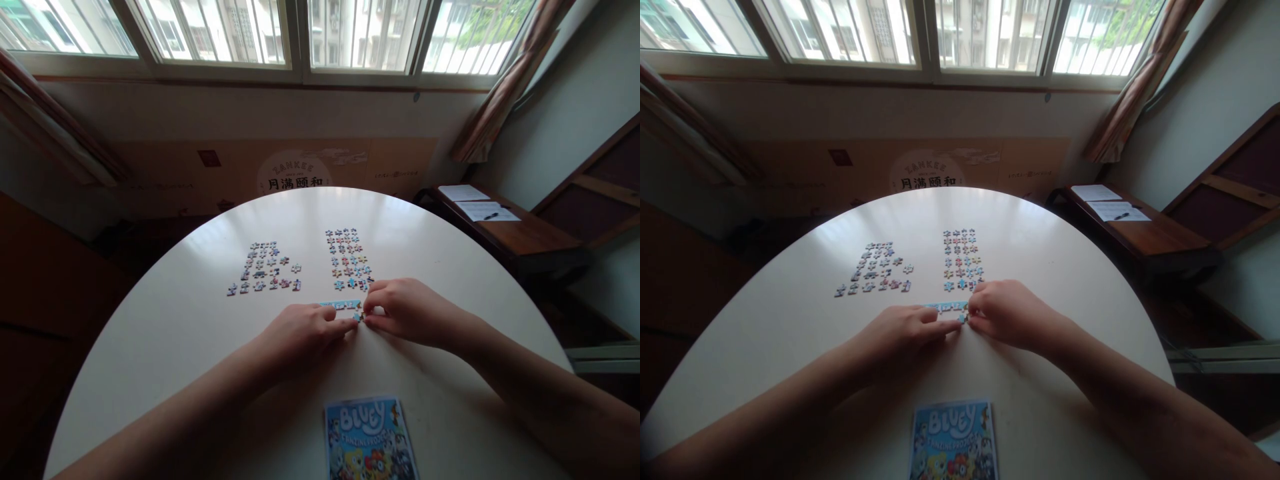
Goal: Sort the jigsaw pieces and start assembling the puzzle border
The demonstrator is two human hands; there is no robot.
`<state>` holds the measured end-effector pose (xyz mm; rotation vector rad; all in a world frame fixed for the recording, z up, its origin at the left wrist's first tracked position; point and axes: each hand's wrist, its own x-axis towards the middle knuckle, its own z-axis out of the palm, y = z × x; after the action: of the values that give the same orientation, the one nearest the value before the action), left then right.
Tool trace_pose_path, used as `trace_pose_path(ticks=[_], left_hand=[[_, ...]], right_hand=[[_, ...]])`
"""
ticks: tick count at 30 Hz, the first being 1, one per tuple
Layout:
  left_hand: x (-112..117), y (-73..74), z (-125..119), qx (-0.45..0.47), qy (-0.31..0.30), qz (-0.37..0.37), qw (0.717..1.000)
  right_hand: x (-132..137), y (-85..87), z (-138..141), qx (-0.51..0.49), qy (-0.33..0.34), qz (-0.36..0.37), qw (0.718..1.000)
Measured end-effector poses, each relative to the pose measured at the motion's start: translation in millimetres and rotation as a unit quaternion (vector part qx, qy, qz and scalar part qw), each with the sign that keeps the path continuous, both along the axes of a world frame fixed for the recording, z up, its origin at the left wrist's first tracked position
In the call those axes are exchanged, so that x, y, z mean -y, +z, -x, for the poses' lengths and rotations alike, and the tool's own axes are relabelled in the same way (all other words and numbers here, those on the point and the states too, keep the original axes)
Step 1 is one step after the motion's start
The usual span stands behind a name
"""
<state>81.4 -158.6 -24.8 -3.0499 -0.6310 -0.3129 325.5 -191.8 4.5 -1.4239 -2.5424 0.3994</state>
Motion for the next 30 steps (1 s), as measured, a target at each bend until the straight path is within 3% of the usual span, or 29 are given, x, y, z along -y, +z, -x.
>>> trace_pose_path(ticks=[6, 19, 30], left_hand=[[-6.3, -2.8, 1.2, 0.006, 0.004, -0.006, 1.000], [-6.2, -3.9, -1.5, 0.011, 0.026, 0.000, 1.000], [-5.8, -5.0, -2.5, 0.024, 0.039, 0.031, 0.998]], right_hand=[[-3.9, -9.7, 0.3, -0.018, -0.020, -0.013, 1.000], [-3.1, -9.9, -1.1, -0.023, -0.045, -0.012, 0.999], [-5.0, -8.4, -0.3, -0.033, -0.020, -0.015, 0.999]])
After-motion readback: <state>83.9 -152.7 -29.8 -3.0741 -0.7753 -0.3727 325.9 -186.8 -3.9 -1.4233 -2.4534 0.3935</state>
